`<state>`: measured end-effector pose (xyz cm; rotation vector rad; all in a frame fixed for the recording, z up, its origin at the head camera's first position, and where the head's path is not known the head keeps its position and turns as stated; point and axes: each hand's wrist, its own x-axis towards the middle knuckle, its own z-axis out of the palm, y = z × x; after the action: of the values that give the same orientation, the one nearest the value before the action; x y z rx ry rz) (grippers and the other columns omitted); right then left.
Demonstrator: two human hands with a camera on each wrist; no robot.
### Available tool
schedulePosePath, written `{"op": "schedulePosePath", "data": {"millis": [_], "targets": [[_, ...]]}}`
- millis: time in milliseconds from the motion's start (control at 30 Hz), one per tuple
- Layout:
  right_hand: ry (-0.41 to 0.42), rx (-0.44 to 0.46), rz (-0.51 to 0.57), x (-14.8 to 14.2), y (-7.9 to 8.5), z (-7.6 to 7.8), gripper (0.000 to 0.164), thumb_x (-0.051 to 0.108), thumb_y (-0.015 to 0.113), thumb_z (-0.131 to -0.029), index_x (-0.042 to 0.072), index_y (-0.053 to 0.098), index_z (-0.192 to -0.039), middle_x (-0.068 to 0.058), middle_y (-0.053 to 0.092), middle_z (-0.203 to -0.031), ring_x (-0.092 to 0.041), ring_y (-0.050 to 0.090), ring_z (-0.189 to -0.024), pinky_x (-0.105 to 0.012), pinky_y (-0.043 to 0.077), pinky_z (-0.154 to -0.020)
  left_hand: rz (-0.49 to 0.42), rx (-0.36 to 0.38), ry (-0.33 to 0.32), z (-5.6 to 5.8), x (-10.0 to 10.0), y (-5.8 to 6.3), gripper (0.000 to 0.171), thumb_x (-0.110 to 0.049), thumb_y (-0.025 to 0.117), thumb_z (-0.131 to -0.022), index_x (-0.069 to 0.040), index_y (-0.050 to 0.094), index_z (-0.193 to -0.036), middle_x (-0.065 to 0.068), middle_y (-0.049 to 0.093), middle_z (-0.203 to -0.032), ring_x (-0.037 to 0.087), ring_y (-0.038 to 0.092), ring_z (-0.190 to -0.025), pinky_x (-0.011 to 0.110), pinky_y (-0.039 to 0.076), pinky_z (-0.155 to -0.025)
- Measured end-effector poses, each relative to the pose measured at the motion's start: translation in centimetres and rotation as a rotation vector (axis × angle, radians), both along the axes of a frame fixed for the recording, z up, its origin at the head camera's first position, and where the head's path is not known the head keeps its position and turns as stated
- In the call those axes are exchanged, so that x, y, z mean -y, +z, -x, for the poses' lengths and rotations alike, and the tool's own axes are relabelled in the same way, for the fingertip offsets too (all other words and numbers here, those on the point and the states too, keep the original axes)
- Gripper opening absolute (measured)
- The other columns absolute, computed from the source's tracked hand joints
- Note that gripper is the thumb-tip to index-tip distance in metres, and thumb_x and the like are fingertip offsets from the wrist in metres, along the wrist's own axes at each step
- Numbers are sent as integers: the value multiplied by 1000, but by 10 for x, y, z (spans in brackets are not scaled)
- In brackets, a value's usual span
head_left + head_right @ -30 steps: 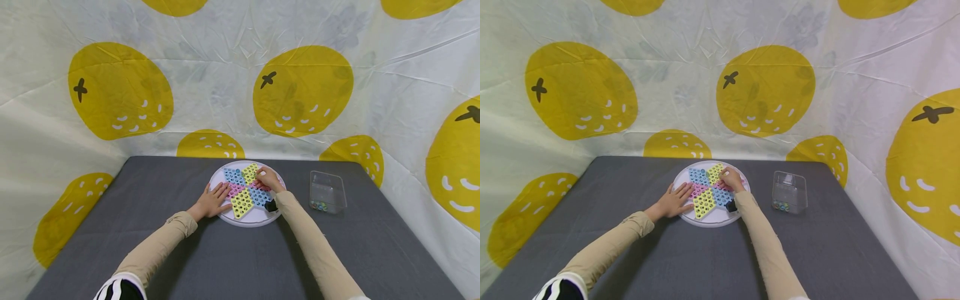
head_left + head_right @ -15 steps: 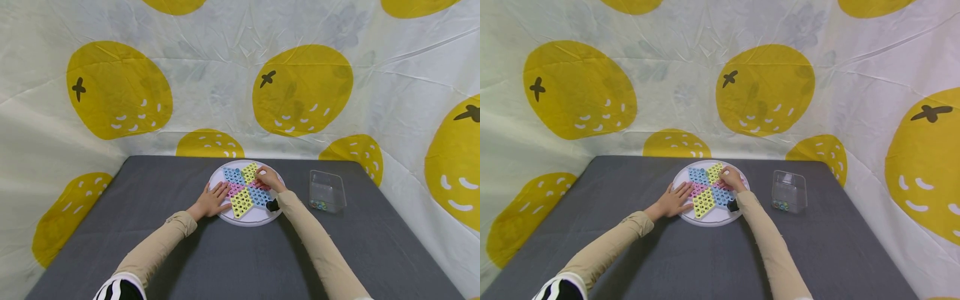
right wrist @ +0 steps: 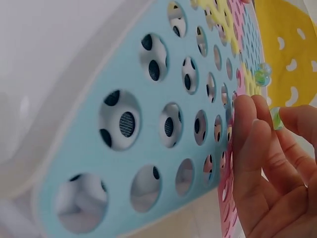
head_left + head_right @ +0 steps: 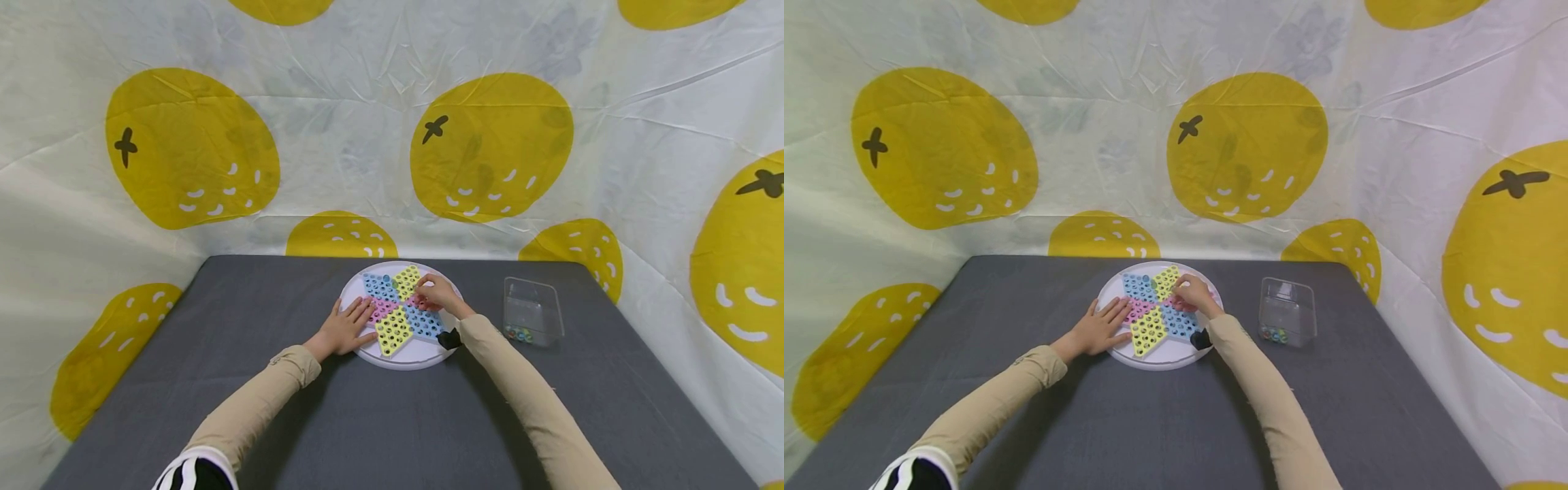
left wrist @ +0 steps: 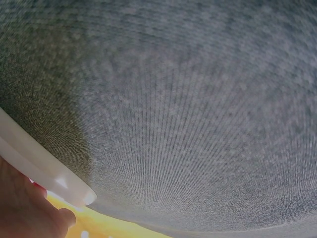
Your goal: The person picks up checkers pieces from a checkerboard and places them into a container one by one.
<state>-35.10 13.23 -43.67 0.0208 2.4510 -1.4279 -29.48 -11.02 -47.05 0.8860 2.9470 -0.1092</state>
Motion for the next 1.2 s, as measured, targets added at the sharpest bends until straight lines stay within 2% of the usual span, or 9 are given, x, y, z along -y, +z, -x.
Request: {"op": "schedulePosePath", "data": {"millis": [133, 300, 700, 933, 1200], "targets": [[9, -12, -2, -2, 2, -3, 20, 17, 52, -89, 4, 49, -104, -8, 62, -78, -8, 56, -50, -23, 47, -49, 10, 7, 13, 1, -1, -1, 68, -55, 29, -91, -16, 16, -144, 2, 11, -152, 23, 10, -140, 55, 7, -107], [-1, -15, -21, -6, 2, -4, 21, 18, 53, -88, 4, 49, -104, -4, 60, -71, -7, 56, -48, -22, 46, -47, 17, 6, 27, 2, -1, -2, 69, -58, 27, -90, -18, 13, -145, -1, 8, -152, 20, 7, -140, 54, 5, -108], [-44, 4, -80, -21, 5, -17, 24, 21, 54, -87, 7, 51, -107, -4, 62, -76, -6, 58, -49, -22, 47, -48, 15, -6, 7, 3, 1, -2, 68, -57, 26, -91, -16, 15, -144, 2, 10, -152, 23, 10, -140, 55, 8, -107], [18, 3, -45, -34, 7, -26, 26, 21, 52, -89, 4, 49, -108, -15, 66, -89, -10, 61, -55, -26, 49, -51, 7, -10, -2, 5, 2, -6, 70, -60, 22, -90, -17, 14, -145, 1, 9, -152, 22, 9, -140, 55, 7, -107], [35, -2, -36, -42, 8, -36, 24, 21, 53, -89, 4, 49, -107, -17, 67, -88, -13, 64, -57, -28, 51, -52, 28, -11, 13, 6, 2, -7, 70, -61, 21, -89, -20, 11, -145, -2, 6, -152, 19, 7, -140, 54, 7, -108]]}}
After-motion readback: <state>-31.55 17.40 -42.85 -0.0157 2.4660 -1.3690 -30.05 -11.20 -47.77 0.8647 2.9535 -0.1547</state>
